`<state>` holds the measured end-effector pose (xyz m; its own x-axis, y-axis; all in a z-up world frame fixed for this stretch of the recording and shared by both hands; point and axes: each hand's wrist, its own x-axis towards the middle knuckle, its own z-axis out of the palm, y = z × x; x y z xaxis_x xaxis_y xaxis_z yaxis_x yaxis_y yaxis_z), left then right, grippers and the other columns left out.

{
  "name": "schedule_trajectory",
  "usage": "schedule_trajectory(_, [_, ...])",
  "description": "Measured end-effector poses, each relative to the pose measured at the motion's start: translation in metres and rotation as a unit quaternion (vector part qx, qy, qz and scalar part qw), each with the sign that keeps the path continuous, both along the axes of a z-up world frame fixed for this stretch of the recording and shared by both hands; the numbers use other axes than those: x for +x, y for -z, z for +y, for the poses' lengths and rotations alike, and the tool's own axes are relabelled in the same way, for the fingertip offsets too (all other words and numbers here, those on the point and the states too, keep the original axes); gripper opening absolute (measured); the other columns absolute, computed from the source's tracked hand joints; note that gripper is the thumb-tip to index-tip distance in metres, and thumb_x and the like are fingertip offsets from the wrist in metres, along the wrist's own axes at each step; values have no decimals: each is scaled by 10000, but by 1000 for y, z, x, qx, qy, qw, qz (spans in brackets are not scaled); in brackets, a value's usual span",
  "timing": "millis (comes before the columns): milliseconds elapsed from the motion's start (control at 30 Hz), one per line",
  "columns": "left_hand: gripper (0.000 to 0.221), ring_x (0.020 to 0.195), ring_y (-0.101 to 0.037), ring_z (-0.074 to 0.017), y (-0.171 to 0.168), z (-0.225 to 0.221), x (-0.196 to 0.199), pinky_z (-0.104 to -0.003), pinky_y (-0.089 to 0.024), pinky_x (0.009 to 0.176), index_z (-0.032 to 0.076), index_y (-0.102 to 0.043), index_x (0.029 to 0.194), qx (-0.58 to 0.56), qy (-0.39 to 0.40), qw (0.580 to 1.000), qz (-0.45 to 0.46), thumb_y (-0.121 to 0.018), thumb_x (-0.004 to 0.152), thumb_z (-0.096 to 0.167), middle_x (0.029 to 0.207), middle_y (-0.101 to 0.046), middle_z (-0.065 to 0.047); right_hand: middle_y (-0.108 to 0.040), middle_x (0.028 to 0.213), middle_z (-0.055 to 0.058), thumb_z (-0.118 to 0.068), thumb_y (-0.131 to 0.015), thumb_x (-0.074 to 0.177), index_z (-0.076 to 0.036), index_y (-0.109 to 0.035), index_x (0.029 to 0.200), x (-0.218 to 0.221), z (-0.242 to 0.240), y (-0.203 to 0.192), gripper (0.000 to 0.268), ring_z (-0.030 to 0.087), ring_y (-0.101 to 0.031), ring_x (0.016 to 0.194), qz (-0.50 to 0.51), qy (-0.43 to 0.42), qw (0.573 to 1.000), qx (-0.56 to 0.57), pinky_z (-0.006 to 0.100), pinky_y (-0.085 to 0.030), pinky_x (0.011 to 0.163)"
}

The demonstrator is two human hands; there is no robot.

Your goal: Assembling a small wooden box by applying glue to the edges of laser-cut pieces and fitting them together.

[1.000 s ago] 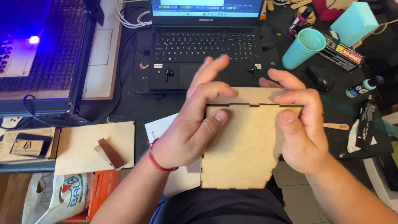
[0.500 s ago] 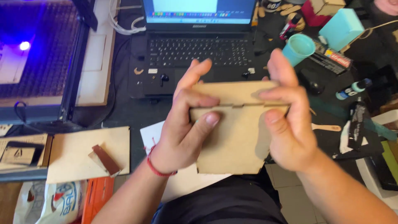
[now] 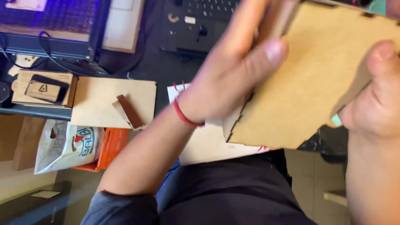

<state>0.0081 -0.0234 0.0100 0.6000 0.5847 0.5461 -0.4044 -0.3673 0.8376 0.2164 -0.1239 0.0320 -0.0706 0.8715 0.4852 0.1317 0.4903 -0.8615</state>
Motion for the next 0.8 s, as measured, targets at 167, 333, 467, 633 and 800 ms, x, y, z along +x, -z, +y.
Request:
schedule_trajectory(167, [904,1705,150,-279,-1,-30,-25,-514,4,1476,115,-31,1635,56,62,994,72,-507,1004,554,1779,63,-176,-584,1618,237,-184,-682,712,64,-475,1583,3,-1,-12,930,393,-581,1563,457,226,858,-61,522,-551,1302])
schedule_trajectory(333, [714,1629,-74,-322,18,-46,-27,-415,-87,1373,13,-43,1577,50,18,993,107,-442,1068,315,1696,-69,-204,-283,1697,123,-512,-422,1170,-105,-283,1609,19,-7,2,615,355,-269,1676,23,128,991,14,533,-279,1471])
schedule_trajectory(467, [698,1638,-59,-319,15,-47,-26,-427,-86,1377,43,-17,1587,31,39,995,89,-403,1082,330,1705,-64,-185,-201,1722,168,-446,-288,1207,-73,-220,1628,14,-7,-3,566,400,-184,1686,-9,104,994,22,572,-221,1462])
schedule_trajectory(633, [718,1461,-330,-331,17,-53,-21,-416,-241,1268,67,-8,1586,62,-18,989,132,-443,1070,311,1566,-283,-207,-280,1685,138,-524,-391,1155,-91,-278,1593,12,-14,-3,626,359,-271,1657,6,155,988,9,543,-290,1442])
schedule_trajectory(800, [715,1493,-269,-328,17,-52,-23,-418,-184,1280,75,15,1584,60,2,986,153,-428,1070,301,1618,-219,-197,-286,1681,128,-479,-368,1162,-99,-291,1587,17,-17,3,576,348,-270,1653,17,160,987,13,537,-284,1441])
